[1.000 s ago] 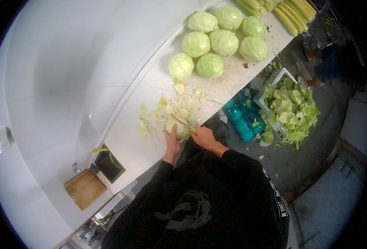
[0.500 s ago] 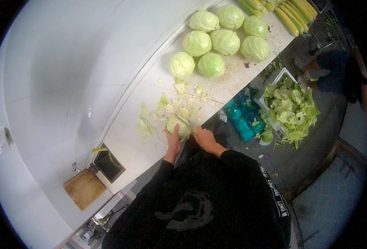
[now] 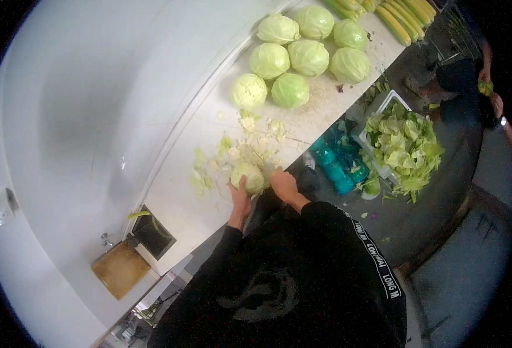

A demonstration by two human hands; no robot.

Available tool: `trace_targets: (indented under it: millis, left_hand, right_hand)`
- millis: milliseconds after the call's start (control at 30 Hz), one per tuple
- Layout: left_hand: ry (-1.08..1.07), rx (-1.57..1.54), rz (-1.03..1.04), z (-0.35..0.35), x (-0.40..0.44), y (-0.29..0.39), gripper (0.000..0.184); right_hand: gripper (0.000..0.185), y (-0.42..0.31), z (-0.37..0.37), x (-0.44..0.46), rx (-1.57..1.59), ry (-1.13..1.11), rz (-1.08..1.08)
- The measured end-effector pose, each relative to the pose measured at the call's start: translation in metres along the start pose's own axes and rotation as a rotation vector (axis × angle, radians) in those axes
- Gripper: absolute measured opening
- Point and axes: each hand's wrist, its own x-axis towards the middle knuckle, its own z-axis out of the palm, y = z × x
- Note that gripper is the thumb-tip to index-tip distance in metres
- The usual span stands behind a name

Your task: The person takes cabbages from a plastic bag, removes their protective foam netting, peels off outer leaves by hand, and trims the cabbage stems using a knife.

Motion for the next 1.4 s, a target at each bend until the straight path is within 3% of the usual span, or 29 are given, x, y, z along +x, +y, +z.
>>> trace_targets:
  millis: [200,400,467,667,867,933,1000,1067,1167,1300,1400]
  left_hand:
    - [-0.045,-0.054,-0.087,-0.003,-0.007,0.019,0.07]
    - [-0.347,-0.235,-0.052,-0.047,0.003,0.019,0.057]
    - [-0.493,0.054,0.139,-0.039,-0.017,0.051,0.053]
    - [-0.584,0.027,0.222,-0.036,-0.067,0.102,0.06]
    - [-0.663,-0.028,0.28,-0.039,-0.084,0.119,0.06]
    - [-0.63,-0.232,0.081,-0.04,-0.083,0.118,0.059]
    - [-0.481,-0.566,-0.384,-0.049,-0.069,0.108,0.059]
    - [-0.486,-0.606,-0.433,-0.049,-0.07,0.11,0.059]
    - [-0.576,-0.58,-0.481,-0.054,-0.066,0.109,0.058]
    - [-0.569,-0.398,-0.492,-0.05,-0.072,0.119,0.063]
    - [-0.691,-0.451,-0.426,-0.056,-0.075,0.126,0.07]
  right_hand:
    - [0.03,0.008,-0.023,-0.01,0.127,0.002,-0.093]
    - [0.029,-0.003,-0.037,-0.019,0.222,0.018,-0.153]
    - [0.028,-0.008,-0.039,-0.022,0.282,0.08,-0.151]
    - [0.025,-0.021,-0.065,-0.032,0.167,0.053,-0.218]
    - [0.024,-0.05,-0.093,-0.041,-0.004,0.002,-0.494]
    - [0.026,-0.063,-0.098,-0.041,0.009,-0.028,-0.528]
    - [0.029,-0.075,-0.098,-0.039,0.033,-0.05,-0.486]
    - [0.034,-0.089,-0.096,-0.036,0.066,-0.066,-0.372]
    - [0.041,-0.121,-0.117,-0.027,0.321,-0.298,-0.318]
    - [0.047,-0.138,-0.119,-0.018,0.341,-0.366,-0.46]
    - [0.046,-0.124,-0.107,-0.007,0.321,-0.411,-0.506]
